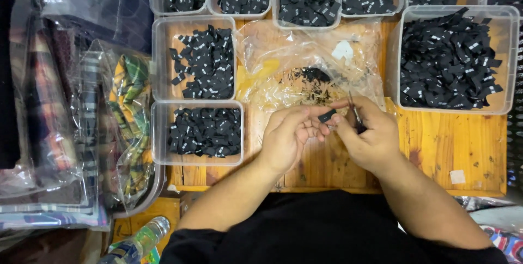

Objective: Trimming excess threads or separating individual fabric labels using small thread nippers at a workbench.

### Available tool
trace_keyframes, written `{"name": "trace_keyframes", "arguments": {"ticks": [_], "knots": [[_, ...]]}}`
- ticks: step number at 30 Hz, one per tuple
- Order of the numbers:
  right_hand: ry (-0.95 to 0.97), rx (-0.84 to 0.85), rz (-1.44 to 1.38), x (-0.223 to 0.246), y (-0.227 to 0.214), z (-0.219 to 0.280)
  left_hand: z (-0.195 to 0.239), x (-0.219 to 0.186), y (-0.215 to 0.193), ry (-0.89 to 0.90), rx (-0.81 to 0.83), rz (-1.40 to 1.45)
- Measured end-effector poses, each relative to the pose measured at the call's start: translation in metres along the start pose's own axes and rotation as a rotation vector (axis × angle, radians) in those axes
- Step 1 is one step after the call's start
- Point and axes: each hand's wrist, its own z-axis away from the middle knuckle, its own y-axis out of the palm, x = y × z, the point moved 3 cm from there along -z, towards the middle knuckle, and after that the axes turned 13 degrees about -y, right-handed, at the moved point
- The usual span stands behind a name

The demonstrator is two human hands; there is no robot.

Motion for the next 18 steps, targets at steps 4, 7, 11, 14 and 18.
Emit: {"name": "trace_keyframes", "arguments": {"ticks": [4, 7, 11, 14, 18], "knots": [[-0.022, -0.038, -0.035, -0.003, 0.000, 0.004, 0.003, -0.008, 0.011, 0.020, 0.008, 0.011], [-0.038, -0.068, -0.015, -0.009, -0.002, 0.006, 0.004, -0.013, 0.017, 0.039, 0.014, -0.009], [0.002, -0.101, -0.098, -0.003, -0.001, 0.002, 0.006, -0.017, 0.019, 0.083, -0.003, -0.191], [0.010, -0.113, -0.142, 0.003, -0.001, 0.000, 0.009, -0.018, 0.020, 0.137, -0.028, -0.305], [0.003, -0.113, -0.182, 0.004, -0.002, -0.002, 0.006, -0.011, 0.010, 0.171, -0.087, -0.381]]}}
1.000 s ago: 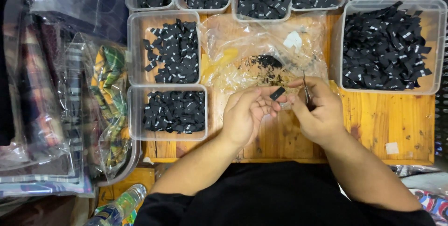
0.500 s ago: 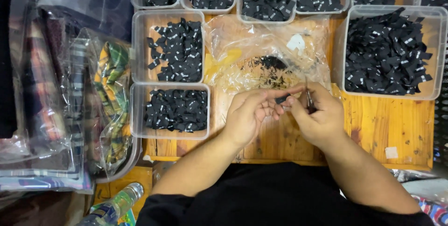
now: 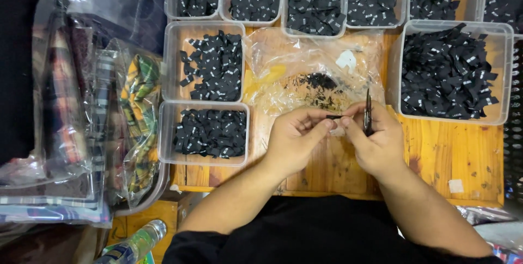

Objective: Trimming excess threads or separating individual fabric labels using small thread nippers at a workbench.

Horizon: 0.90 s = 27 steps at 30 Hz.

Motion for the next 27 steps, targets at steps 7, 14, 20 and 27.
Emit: {"name": "trace_keyframes", "arguments": {"ticks": [7, 14, 20, 27], "knots": [[-0.092, 0.026, -0.059, -0.007, -0.001, 0.006, 0.010, -0.026, 0.003, 0.205, -0.110, -0.182], [-0.110, -0.064, -0.021, -0.020, -0.022, 0.020, 0.051, -0.113, -0.007, 0.736, -0.233, -0.904], [-0.127, -0.155, -0.113, -0.006, -0.029, 0.016, 0.046, -0.153, -0.074, 0.598, -0.519, -1.433], [-0.114, -0.262, 0.116, 0.017, -0.074, -0.004, 0.029, -0.140, -0.101, 0.436, -0.628, -1.553]]}}
